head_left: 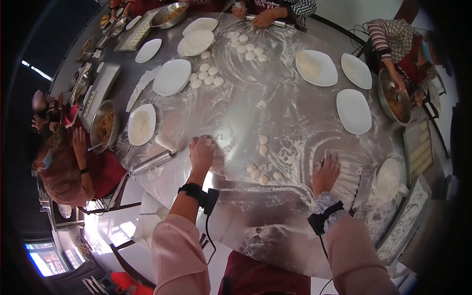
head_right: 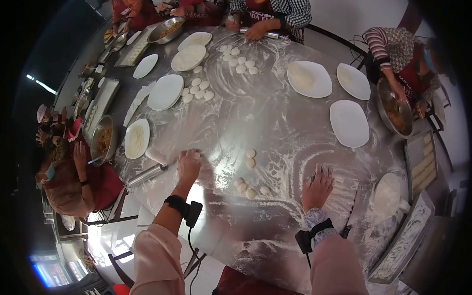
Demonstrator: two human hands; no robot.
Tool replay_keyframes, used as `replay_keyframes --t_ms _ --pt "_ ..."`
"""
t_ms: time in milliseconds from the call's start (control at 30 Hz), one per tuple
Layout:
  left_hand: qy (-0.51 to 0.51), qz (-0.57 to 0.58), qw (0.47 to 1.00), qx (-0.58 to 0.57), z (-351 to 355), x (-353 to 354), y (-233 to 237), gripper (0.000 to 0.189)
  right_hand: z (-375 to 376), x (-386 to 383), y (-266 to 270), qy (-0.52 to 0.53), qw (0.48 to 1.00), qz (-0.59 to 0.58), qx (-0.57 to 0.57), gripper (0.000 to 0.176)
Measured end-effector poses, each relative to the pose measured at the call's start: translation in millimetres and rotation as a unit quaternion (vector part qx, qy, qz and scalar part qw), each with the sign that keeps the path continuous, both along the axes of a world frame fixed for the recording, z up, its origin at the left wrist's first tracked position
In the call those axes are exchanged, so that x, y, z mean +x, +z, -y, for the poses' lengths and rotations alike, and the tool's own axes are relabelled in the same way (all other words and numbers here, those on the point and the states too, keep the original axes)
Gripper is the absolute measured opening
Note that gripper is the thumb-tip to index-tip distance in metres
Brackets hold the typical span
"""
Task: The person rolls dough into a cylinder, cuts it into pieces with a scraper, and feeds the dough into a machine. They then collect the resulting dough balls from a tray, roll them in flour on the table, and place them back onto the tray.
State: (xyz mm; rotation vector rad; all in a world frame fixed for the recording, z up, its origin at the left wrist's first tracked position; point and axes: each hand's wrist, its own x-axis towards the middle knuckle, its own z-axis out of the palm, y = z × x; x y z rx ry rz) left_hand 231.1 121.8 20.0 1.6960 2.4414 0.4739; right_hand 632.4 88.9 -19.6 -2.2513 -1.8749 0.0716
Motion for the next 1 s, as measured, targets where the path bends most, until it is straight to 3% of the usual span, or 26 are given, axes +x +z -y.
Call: replay_keyframes --t_ms 100,200,267,400,500,567,667,700,867,1000 --pt "0.008 0.084 0.995 -0.052 -16.0 1.7 -17.5 0.029 -0.3 -1.8 2.6 0.007 1.0 0.01 0.006 0.056" --pt "-0.078 0.302 0.95 0.028 -20.0 41.2 0.3 0.025 -1.5 -2.8 3.9 0.007 1.0 0.014 0.004 0.056" --pt "-0.128 0.215 0.968 0.009 -16.9 48.2 -14.6 0.026 -2.2 -3.1 4.2 0.01 1.0 0.018 0.002 0.055" --pt "-0.15 0.155 0.976 0.009 -13.2 47.0 -12.6 0.036 -3.1 -5.8 7.8 0.008 1.0 0.021 0.002 0.055" --pt "-0.161 0.108 0.978 0.071 -26.1 51.1 9.5 0.052 -4.3 -6.6 11.6 0.007 1.0 0.019 -0.001 0.055" --pt "-0.14 0.0 0.983 0.118 -50.4 56.5 20.3 0.067 -4.9 -7.2 13.4 0.008 1.0 0.016 -0.006 0.055" --pt "-0.168 -0.048 0.98 0.094 -72.8 69.1 -5.6 0.069 -5.7 -5.9 11.2 -0.012 0.999 0.006 -0.042 0.056" --pt "-0.191 -0.03 0.981 -0.019 -69.0 80.2 -14.7 0.061 -4.3 -6.6 9.9 -0.013 0.999 0.004 -0.044 0.056" --pt "-0.223 -0.091 0.97 0.006 -72.8 73.7 -23.7 0.054 -6.8 -5.0 11.0 -0.007 0.999 -0.004 -0.037 0.057" --pt "-0.192 -0.118 0.973 0.048 -72.9 77.1 -17.0 0.051 -5.1 -0.1 6.0 -0.02 0.999 0.005 -0.049 0.057"
